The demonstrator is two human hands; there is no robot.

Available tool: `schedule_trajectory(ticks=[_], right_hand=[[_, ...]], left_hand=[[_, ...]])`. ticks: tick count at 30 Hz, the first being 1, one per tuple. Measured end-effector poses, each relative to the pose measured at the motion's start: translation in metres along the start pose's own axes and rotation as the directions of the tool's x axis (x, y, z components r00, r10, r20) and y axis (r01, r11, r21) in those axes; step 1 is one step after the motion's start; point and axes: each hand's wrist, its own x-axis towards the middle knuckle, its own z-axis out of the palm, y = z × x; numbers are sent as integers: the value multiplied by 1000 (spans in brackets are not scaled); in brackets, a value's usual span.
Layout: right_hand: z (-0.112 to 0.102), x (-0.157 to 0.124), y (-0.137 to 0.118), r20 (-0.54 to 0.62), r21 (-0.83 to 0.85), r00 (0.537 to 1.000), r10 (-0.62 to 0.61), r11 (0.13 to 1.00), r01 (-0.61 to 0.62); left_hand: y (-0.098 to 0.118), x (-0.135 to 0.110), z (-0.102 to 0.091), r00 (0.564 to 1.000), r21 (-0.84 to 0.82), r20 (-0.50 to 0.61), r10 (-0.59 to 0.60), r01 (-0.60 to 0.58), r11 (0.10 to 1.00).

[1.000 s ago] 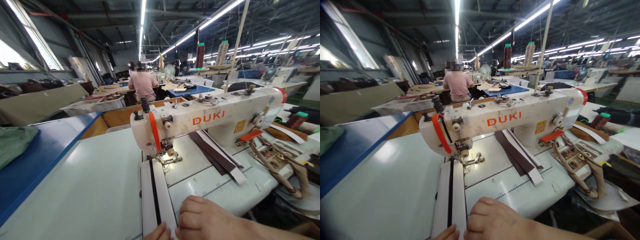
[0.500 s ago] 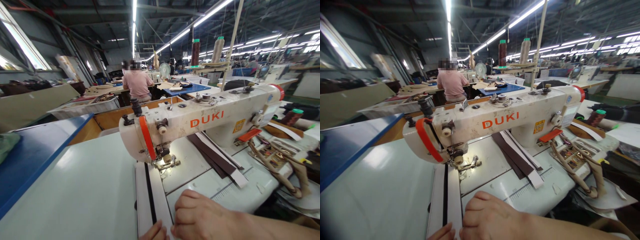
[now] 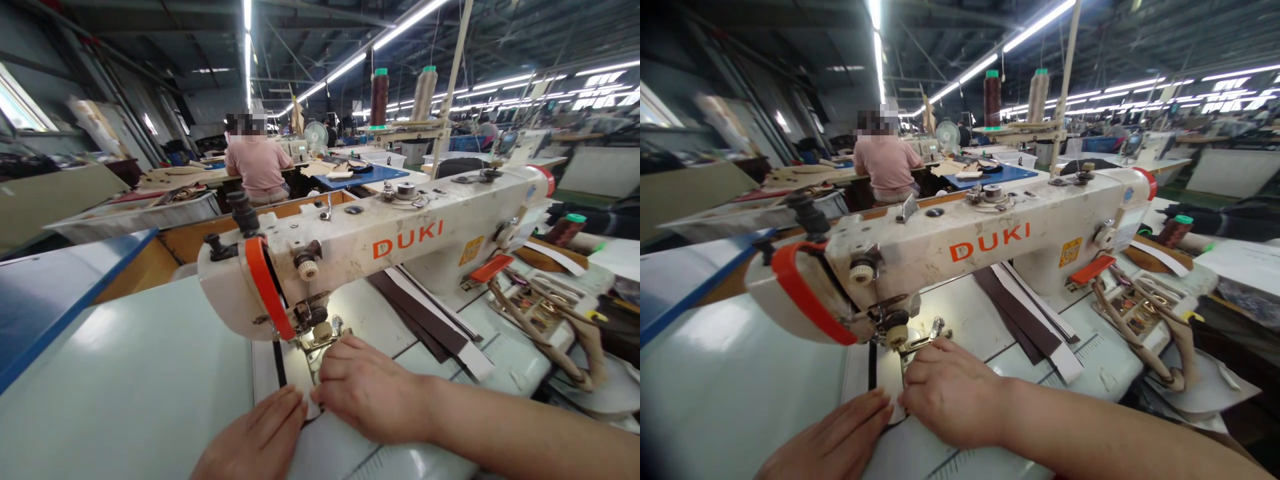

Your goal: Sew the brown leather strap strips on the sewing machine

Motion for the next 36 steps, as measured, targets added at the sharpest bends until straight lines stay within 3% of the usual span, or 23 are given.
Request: schedule_trajectory(ticks=[3, 7, 12, 20, 24, 28, 31, 34, 36], right_hand=[[6, 5, 3, -36, -51, 997, 63, 997, -65], [11, 10, 2, -60, -76, 987, 152, 985, -156], [12, 11, 1, -65, -65, 982, 177, 981, -181], [13, 7, 0, -115, -56, 977, 181, 980, -189], [10, 3, -5, -174, -18, 972, 160, 986, -165], [12, -1, -8, -248, 9, 964, 99, 995, -100], [14, -3, -10, -261, 32, 964, 53, 998, -47], [11, -6, -15, -257, 65, 966, 41, 998, -25], [8, -9, -21, -238, 82, 970, 51, 996, -32]], left_hand=[[-9, 9, 3, 1000, 24, 4, -10, 10, 1000], [-23, 13, 10, 997, 68, 43, 66, -69, 995], [-38, 12, 20, 993, 155, 73, 93, -103, 983], [-46, 9, 29, 996, 57, 73, -56, 52, 997], [-31, -7, 9, 992, 95, 75, -106, 99, 991], [3, -38, -30, 978, 69, 111, -175, 169, 983], [24, -57, -58, 961, 146, 161, -225, 202, 968], [29, -68, -73, 927, 264, 103, -361, 325, 908], [26, -68, -75, 917, 238, 78, -392, 364, 900]])
